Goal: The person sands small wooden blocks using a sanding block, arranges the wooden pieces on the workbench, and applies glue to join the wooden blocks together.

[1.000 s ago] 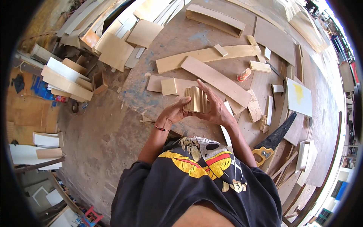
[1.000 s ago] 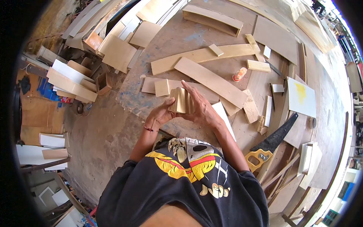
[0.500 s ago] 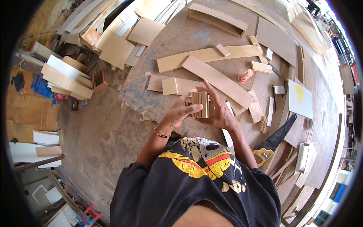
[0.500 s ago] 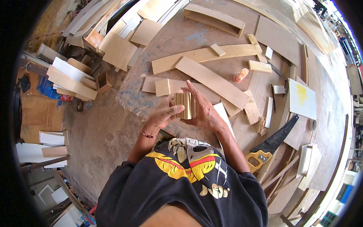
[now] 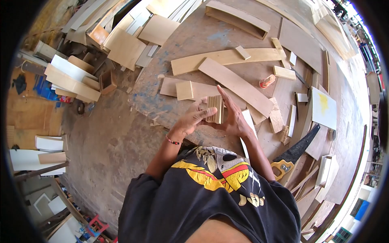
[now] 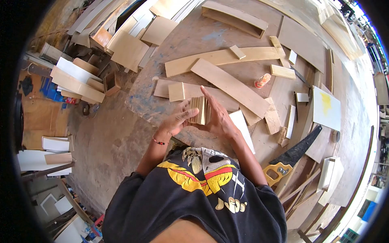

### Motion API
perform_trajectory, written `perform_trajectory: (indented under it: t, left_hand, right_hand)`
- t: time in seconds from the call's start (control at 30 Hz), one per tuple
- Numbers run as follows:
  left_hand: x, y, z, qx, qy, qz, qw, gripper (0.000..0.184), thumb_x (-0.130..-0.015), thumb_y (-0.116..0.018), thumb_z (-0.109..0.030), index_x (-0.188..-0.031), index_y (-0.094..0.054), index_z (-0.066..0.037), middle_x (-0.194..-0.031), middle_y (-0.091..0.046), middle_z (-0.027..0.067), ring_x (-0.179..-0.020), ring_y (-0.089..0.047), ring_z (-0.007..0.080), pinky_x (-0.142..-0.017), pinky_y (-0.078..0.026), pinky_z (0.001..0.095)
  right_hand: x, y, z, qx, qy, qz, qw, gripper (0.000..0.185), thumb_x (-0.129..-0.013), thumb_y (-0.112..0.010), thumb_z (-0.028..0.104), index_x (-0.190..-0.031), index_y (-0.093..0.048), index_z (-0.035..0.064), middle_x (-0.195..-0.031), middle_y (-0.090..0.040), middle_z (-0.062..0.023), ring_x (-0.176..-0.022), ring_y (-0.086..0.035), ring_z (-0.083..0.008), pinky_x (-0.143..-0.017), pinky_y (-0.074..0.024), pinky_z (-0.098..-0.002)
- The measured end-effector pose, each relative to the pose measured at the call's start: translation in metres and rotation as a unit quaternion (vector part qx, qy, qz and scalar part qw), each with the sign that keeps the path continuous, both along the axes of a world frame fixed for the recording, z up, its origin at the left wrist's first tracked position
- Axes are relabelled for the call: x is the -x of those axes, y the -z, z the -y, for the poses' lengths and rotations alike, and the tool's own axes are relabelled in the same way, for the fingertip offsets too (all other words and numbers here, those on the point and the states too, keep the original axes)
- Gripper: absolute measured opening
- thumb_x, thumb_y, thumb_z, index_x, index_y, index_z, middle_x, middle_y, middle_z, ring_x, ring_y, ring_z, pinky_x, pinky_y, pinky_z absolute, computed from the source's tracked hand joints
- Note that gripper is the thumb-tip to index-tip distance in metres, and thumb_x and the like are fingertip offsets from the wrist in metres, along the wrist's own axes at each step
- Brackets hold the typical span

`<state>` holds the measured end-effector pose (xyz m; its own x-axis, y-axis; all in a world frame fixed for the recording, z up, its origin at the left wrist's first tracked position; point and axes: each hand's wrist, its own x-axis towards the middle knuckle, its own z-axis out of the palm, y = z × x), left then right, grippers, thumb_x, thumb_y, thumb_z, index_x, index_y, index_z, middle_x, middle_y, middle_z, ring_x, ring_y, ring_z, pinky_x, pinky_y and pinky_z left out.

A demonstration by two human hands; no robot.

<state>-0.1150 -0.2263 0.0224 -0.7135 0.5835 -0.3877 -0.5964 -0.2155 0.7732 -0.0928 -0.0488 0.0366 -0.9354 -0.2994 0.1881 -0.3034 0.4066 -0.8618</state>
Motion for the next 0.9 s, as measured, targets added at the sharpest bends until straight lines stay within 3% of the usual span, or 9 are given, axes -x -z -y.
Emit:
perform_trajectory:
  t: [0.1, 0.2, 0.23, 0.3, 0.43, 0.57, 0.67, 0.73, 0.9]
  left_hand:
    - [0.019, 0.028, 0.009, 0.057, -0.008, -0.001, 0.998, 0.064, -0.082, -0.065, -0.036, -0.128, -0.038, 0.001, -0.104, -0.057, 0.0051, -0.095, -0.058, 0.012, -0.078, -0.053, 0.0285]
    - [0.041, 0.047, 0.025, 0.485, -0.038, -0.321, 0.813, 0.08, -0.075, -0.069, -0.043, -0.135, -0.032, -0.004, -0.127, -0.048, 0.0185, -0.115, -0.049, 0.0338, -0.094, -0.041, 0.0461]
    - [0.046, 0.054, 0.031, 0.486, -0.04, -0.318, 0.813, 0.08, -0.075, -0.069, -0.043, -0.135, -0.032, -0.004, -0.127, -0.048, 0.0185, -0.115, -0.049, 0.0338, -0.094, -0.041, 0.0461]
    - [0.056, 0.064, 0.037, 0.62, 0.013, -0.47, 0.628, 0.089, -0.068, -0.076, -0.034, -0.139, -0.028, -0.009, -0.14, -0.034, 0.0151, -0.129, -0.032, 0.033, -0.101, -0.032, 0.051]
    - [0.074, 0.065, 0.035, 0.679, 0.139, -0.411, 0.592, 0.1, -0.064, -0.079, -0.028, -0.142, -0.02, -0.011, -0.146, -0.025, 0.0116, -0.133, -0.024, 0.031, -0.101, -0.027, 0.0602]
    - [0.076, 0.05, 0.026, 0.66, 0.135, -0.385, 0.631, 0.102, -0.059, -0.082, -0.023, -0.141, -0.023, -0.007, -0.141, -0.033, 0.0124, -0.13, -0.032, 0.0288, -0.104, -0.03, 0.0506]
    - [0.067, 0.051, 0.026, 0.461, 0.028, -0.385, 0.799, 0.1, -0.06, -0.083, -0.022, -0.139, -0.025, -0.004, -0.137, -0.039, 0.0112, -0.127, -0.036, 0.0258, -0.103, -0.034, 0.043]
    - [0.06, 0.046, 0.022, 0.105, -0.042, -0.186, 0.976, 0.101, -0.056, -0.085, -0.022, -0.138, -0.028, -0.003, -0.133, -0.043, 0.0076, -0.124, -0.039, 0.02, -0.103, -0.036, 0.0329]
    - [0.047, 0.027, 0.011, -0.035, -0.012, -0.154, 0.987, 0.103, -0.054, -0.086, -0.021, -0.138, -0.028, -0.005, -0.132, -0.043, 0.0036, -0.12, -0.042, 0.0147, -0.1, -0.039, 0.0308]
  right_hand:
    - [0.016, 0.021, 0.006, -0.009, 0.005, -0.028, 1.0, 0.11, -0.054, -0.083, 0.021, -0.142, -0.018, 0.0098, -0.131, -0.042, -0.0223, -0.118, -0.044, -0.0387, -0.099, -0.0378, -0.0423]
    - [0.024, 0.032, 0.011, -0.016, 0.005, 0.017, 1.0, 0.11, -0.054, -0.083, 0.021, -0.142, -0.018, 0.0094, -0.129, -0.043, -0.0227, -0.118, -0.044, -0.0387, -0.1, -0.0373, -0.0426]
    - [0.025, 0.034, 0.012, -0.016, 0.011, 0.028, 0.999, 0.109, -0.054, -0.083, 0.02, -0.142, -0.02, 0.0097, -0.13, -0.043, -0.021, -0.119, -0.044, -0.037, -0.099, -0.0374, -0.0418]
    - [0.029, 0.041, 0.015, -0.015, 0.016, 0.036, 0.999, 0.109, -0.054, -0.083, 0.02, -0.142, -0.021, 0.0101, -0.132, -0.043, -0.0194, -0.12, -0.044, -0.0354, -0.099, -0.0375, -0.041]
    - [0.031, 0.056, 0.017, -0.006, 0.019, 0.057, 0.998, 0.108, -0.055, -0.083, 0.02, -0.142, -0.021, 0.0101, -0.132, -0.043, -0.0183, -0.119, -0.045, -0.0342, -0.099, -0.0377, -0.0428]
    - [0.031, 0.055, 0.014, 0.028, 0.047, 0.082, 0.995, 0.108, -0.054, -0.083, 0.018, -0.141, -0.02, 0.0068, -0.131, -0.042, -0.0225, -0.12, -0.043, -0.036, -0.1, -0.0373, -0.0402]
    - [0.033, 0.06, 0.009, 0.083, 0.07, 0.091, 0.99, 0.108, -0.054, -0.083, 0.018, -0.141, -0.021, 0.0061, -0.134, -0.04, -0.0218, -0.122, -0.042, -0.0336, -0.101, -0.0372, -0.0402]
    - [0.033, 0.053, 0.005, 0.119, 0.069, 0.079, 0.987, 0.107, -0.055, -0.083, 0.018, -0.141, -0.021, 0.0058, -0.134, -0.04, -0.0215, -0.123, -0.042, -0.0327, -0.101, -0.037, -0.0405]
    - [0.032, 0.035, 0.001, 0.189, 0.052, 0.078, 0.978, 0.106, -0.056, -0.083, 0.019, -0.14, -0.022, 0.0035, -0.135, -0.039, -0.0205, -0.123, -0.042, -0.0304, -0.102, -0.0369, -0.0406]
